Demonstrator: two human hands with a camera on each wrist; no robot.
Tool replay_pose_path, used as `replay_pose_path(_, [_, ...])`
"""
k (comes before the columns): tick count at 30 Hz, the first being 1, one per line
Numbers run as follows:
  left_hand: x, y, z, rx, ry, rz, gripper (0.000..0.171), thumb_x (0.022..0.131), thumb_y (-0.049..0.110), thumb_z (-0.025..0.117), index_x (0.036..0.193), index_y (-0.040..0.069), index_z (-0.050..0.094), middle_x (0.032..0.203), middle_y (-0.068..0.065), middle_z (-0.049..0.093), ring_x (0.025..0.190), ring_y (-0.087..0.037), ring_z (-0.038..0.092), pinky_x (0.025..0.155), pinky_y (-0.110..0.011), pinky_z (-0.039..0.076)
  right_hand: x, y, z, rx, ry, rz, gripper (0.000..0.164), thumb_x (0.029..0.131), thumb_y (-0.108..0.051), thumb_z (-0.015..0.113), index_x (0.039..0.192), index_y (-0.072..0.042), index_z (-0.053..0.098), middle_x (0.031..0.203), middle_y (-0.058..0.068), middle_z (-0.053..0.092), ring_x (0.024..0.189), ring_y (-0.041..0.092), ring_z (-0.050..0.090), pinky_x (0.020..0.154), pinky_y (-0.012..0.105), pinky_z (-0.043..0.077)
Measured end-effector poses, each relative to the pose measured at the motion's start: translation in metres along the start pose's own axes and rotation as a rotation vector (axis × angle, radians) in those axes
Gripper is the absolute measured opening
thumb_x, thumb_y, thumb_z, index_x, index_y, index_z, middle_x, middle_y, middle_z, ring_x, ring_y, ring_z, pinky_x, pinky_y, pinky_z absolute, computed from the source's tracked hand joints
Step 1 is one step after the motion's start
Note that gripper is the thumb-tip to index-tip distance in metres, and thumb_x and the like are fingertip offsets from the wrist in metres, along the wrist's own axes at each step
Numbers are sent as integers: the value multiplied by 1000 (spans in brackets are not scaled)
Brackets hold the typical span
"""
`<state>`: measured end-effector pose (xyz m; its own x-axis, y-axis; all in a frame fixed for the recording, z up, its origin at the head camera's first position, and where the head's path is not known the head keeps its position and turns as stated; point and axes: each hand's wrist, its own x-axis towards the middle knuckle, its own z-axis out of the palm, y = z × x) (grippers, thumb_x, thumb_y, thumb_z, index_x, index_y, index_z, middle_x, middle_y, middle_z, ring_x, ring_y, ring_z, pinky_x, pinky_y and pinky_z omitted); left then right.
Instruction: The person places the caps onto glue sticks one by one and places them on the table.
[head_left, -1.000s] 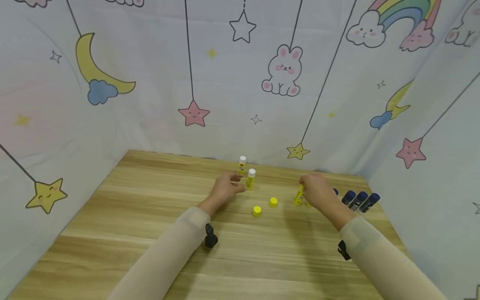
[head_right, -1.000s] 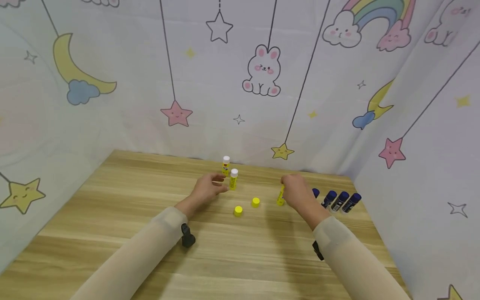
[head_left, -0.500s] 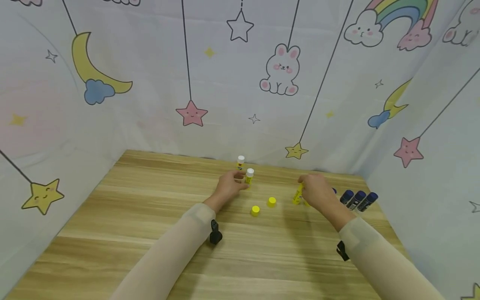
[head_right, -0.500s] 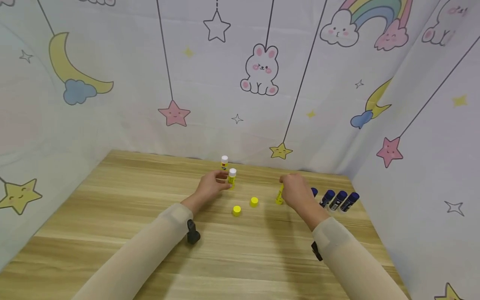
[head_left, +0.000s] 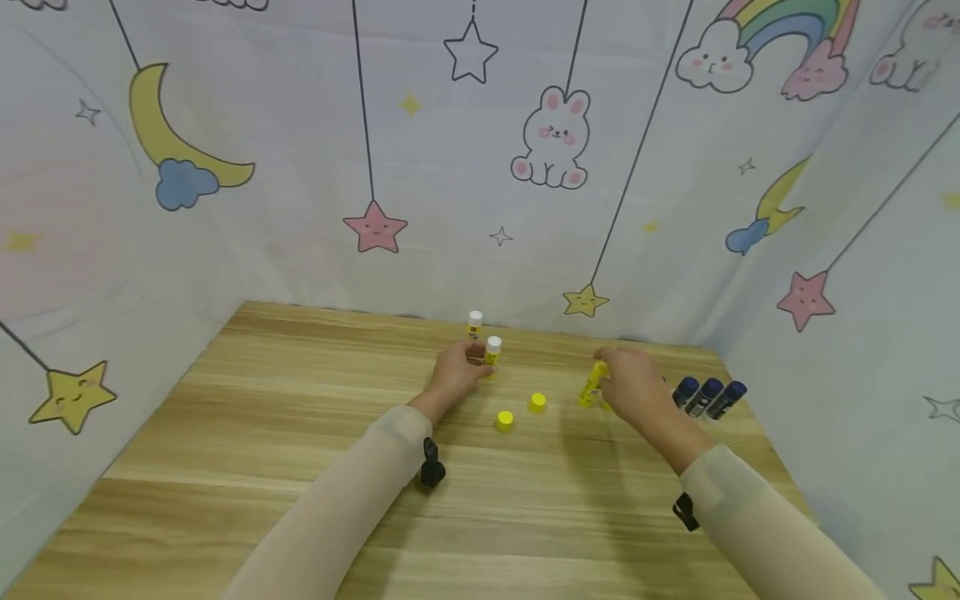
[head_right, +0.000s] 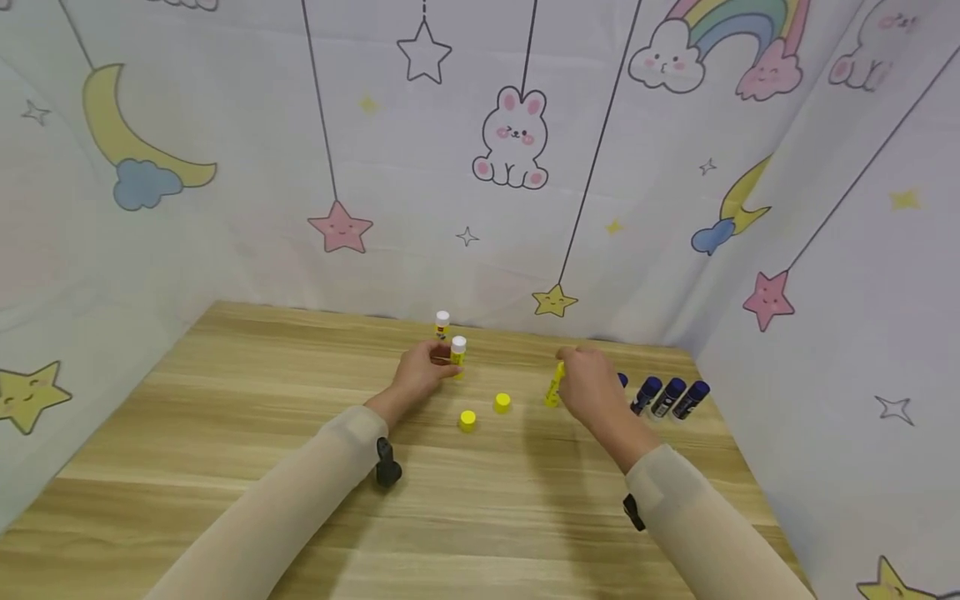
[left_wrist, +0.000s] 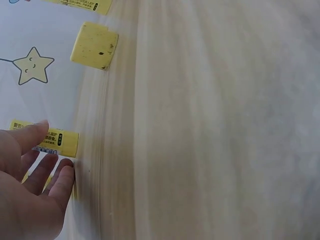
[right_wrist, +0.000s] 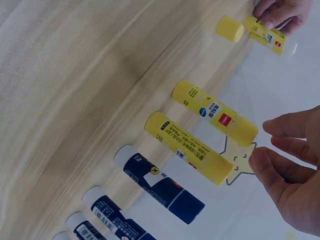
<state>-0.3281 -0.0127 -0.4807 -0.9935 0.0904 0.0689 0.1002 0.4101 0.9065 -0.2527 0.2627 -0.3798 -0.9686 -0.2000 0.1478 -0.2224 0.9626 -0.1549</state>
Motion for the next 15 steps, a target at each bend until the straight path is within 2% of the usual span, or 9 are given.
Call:
replay_pose_path(8, [5,-3,1,-11,27,-3,37,86,11,83,120,9,70,119,-6,72,108,-25,69,96,-39,55,-9,-7,-2,5,31,-21,38,91,-4,71,128,0,65,124,22,68,108,40,65,84,51,59])
replay_pose_path(15, [5,-3,1,1,11,45,35,87,12,81,121,9,71,119,-7,72,108,-25,70,97,-40,55,-12,-12,-3,18,16,-16,36,94,-7,69,129,-1,65,128,23,65,114,43,62,90,55,56])
